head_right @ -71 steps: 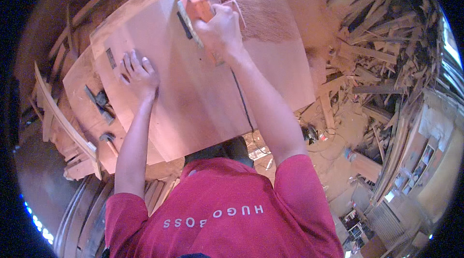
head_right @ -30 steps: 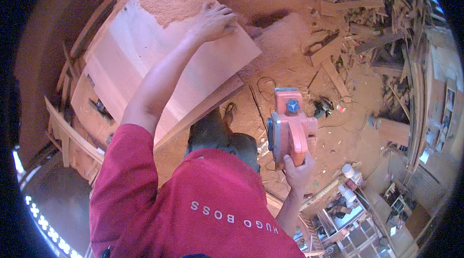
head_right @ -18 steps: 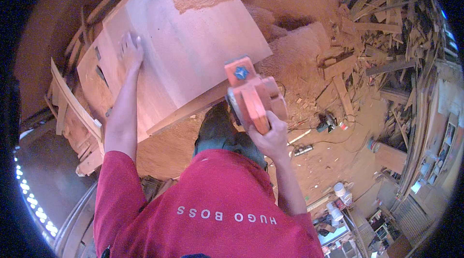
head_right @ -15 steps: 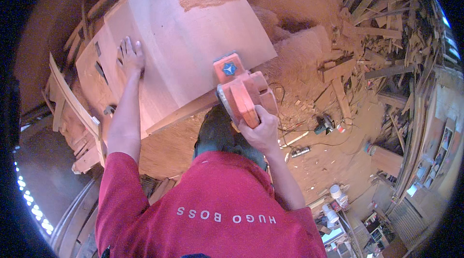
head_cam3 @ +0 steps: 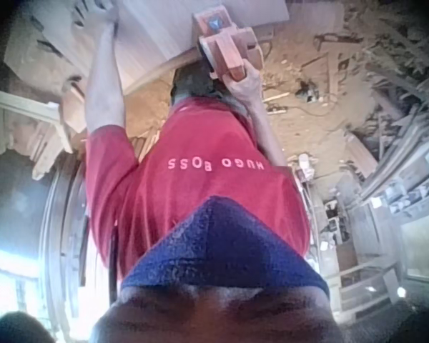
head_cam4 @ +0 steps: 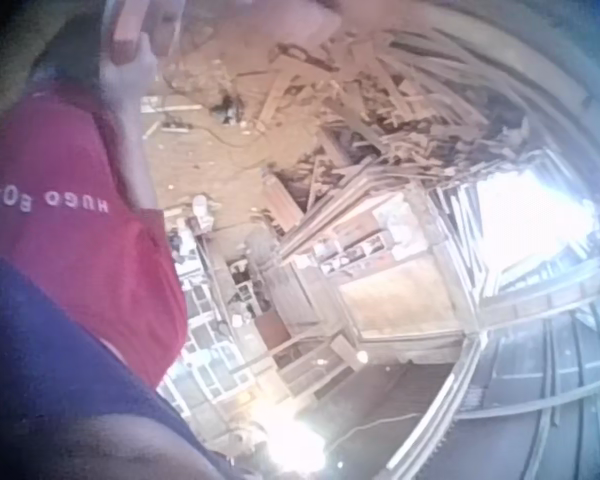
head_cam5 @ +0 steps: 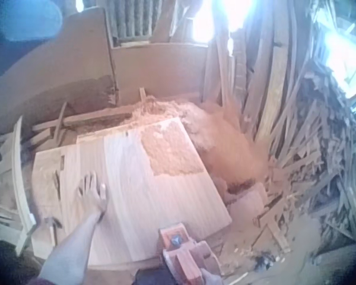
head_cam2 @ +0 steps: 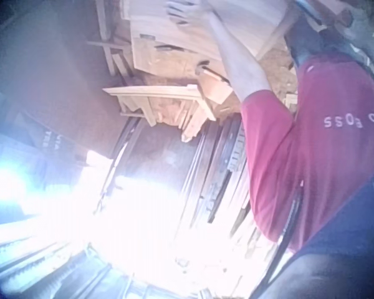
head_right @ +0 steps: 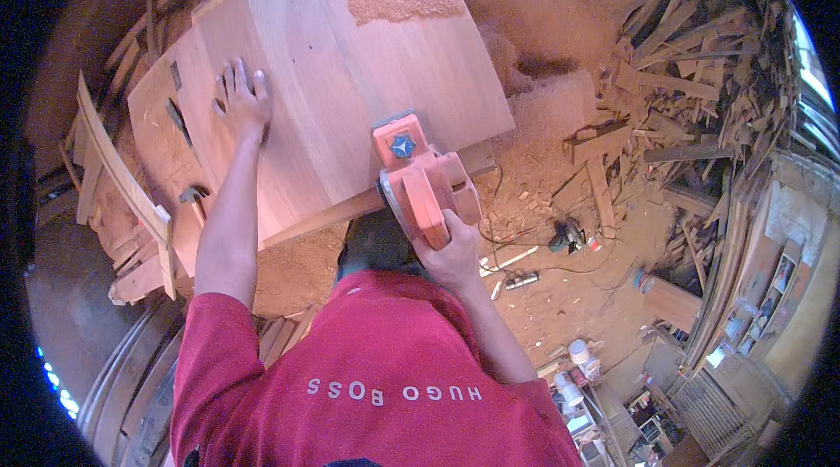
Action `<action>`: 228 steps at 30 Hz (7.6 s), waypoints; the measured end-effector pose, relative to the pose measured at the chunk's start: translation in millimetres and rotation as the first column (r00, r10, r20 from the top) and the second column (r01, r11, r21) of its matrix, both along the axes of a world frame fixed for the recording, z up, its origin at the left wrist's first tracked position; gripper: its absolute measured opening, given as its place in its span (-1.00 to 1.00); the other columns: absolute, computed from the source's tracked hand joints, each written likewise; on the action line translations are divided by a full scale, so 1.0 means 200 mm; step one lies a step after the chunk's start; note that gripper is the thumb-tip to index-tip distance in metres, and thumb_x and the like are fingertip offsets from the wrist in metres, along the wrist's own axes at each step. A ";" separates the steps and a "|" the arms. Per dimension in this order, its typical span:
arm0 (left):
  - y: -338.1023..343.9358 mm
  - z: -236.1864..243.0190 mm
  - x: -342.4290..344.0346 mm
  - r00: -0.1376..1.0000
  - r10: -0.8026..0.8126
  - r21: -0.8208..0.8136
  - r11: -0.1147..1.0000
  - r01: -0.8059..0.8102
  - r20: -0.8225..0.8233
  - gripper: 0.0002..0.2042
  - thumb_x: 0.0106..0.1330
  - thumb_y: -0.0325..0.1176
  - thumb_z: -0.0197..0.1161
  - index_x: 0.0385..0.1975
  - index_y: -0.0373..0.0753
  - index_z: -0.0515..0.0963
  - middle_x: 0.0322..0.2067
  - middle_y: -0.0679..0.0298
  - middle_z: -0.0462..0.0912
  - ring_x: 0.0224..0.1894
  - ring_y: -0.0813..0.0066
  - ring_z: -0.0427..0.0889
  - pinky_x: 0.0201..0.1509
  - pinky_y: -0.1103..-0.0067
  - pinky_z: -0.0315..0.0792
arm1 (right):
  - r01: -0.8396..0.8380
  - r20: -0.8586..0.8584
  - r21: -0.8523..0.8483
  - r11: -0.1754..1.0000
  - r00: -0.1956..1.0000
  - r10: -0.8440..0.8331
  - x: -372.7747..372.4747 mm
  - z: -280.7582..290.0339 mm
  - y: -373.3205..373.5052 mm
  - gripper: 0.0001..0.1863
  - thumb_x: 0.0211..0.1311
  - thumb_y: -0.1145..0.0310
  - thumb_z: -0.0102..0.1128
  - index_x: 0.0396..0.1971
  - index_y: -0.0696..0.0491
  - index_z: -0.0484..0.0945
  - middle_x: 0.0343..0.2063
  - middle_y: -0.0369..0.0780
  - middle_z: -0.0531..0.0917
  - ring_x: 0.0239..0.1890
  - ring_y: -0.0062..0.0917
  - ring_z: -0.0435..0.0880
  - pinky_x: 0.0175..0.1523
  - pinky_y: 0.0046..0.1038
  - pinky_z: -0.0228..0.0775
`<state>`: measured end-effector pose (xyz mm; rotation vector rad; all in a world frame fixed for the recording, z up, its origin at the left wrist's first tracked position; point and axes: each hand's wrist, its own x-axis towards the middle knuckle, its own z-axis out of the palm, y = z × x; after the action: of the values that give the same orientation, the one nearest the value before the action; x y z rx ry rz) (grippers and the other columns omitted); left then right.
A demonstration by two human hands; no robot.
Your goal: The person uses an electric hand planer to smooth the surface of a wooden board, clears the resulting sawdust, and then uses a hammer and chisel to carve along a marked line on the wood.
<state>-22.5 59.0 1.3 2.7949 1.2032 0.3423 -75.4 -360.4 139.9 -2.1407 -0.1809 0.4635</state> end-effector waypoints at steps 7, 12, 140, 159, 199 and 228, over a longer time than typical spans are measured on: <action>-0.01 0.03 0.01 1.000 0.012 -0.013 1.000 -0.012 -0.017 -0.38 0.45 0.10 -0.07 0.45 -0.03 0.25 0.49 0.21 0.15 0.54 0.12 0.03 0.50 -0.11 -0.18 | -0.017 -0.036 0.056 0.998 0.999 0.020 0.26 -0.01 0.26 -0.73 0.02 0.31 0.43 -0.41 0.16 0.56 -0.55 0.01 0.63 -0.44 -0.14 0.73 -0.35 -0.25 0.48; -0.01 0.05 0.01 1.000 0.003 -0.016 1.000 -0.003 -0.003 -0.38 0.45 0.08 -0.06 0.44 -0.08 0.27 0.48 0.19 0.17 0.54 0.09 0.04 0.50 -0.09 -0.16 | -0.005 0.007 0.129 0.992 1.000 0.004 0.45 -0.03 0.48 -0.74 0.05 0.31 0.41 -0.40 0.18 0.59 -0.54 0.02 0.66 -0.41 -0.19 0.76 -0.32 -0.27 0.50; -0.01 0.03 0.02 0.995 -0.030 0.061 0.998 0.036 -0.096 -0.35 0.48 0.13 -0.09 0.48 -0.06 0.20 0.50 0.20 0.12 0.54 0.11 0.03 0.47 -0.11 -0.08 | 0.033 0.035 -0.014 0.999 0.999 -0.033 0.47 0.02 -0.11 -0.75 -0.05 0.35 0.42 -0.39 0.14 0.60 -0.57 -0.05 0.66 -0.50 -0.23 0.72 -0.36 -0.29 0.49; -0.02 0.07 0.04 0.996 -0.020 -0.059 0.998 0.014 -0.090 -0.33 0.45 0.07 -0.06 0.48 -0.14 0.17 0.52 0.14 0.05 0.57 0.04 -0.07 0.51 -0.11 -0.25 | -0.036 0.110 0.039 0.999 0.993 0.032 1.41 -0.02 0.83 -0.68 0.03 0.22 0.31 -0.47 0.23 0.62 -0.52 0.13 0.66 -0.33 -0.02 0.74 -0.20 -0.15 0.53; 0.01 -0.04 0.02 0.996 -0.056 0.090 0.994 0.062 -0.073 -0.35 0.48 0.15 -0.09 0.47 -0.04 0.20 0.50 0.20 0.14 0.53 0.09 0.06 0.45 -0.14 -0.05 | 0.032 -0.023 -0.052 0.998 0.999 -0.033 0.44 0.00 -0.43 -0.77 -0.11 0.40 0.40 -0.41 0.13 0.59 -0.59 -0.08 0.62 -0.52 -0.24 0.70 -0.38 -0.32 0.47; -0.02 0.04 0.06 0.994 -0.050 0.018 0.998 0.052 -0.094 -0.36 0.47 0.03 -0.05 0.48 -0.12 0.19 0.51 0.14 0.10 0.55 0.05 0.01 0.47 -0.09 -0.12 | -0.048 0.076 0.046 0.998 0.996 0.045 1.64 -0.04 0.79 -0.72 0.03 0.28 0.31 -0.43 0.22 0.64 -0.54 0.03 0.66 -0.38 -0.27 0.72 -0.26 -0.28 0.52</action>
<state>-11.1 54.6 9.5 2.8831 1.1502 0.2232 253.5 -202.4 131.3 -2.1121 -0.2819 0.4020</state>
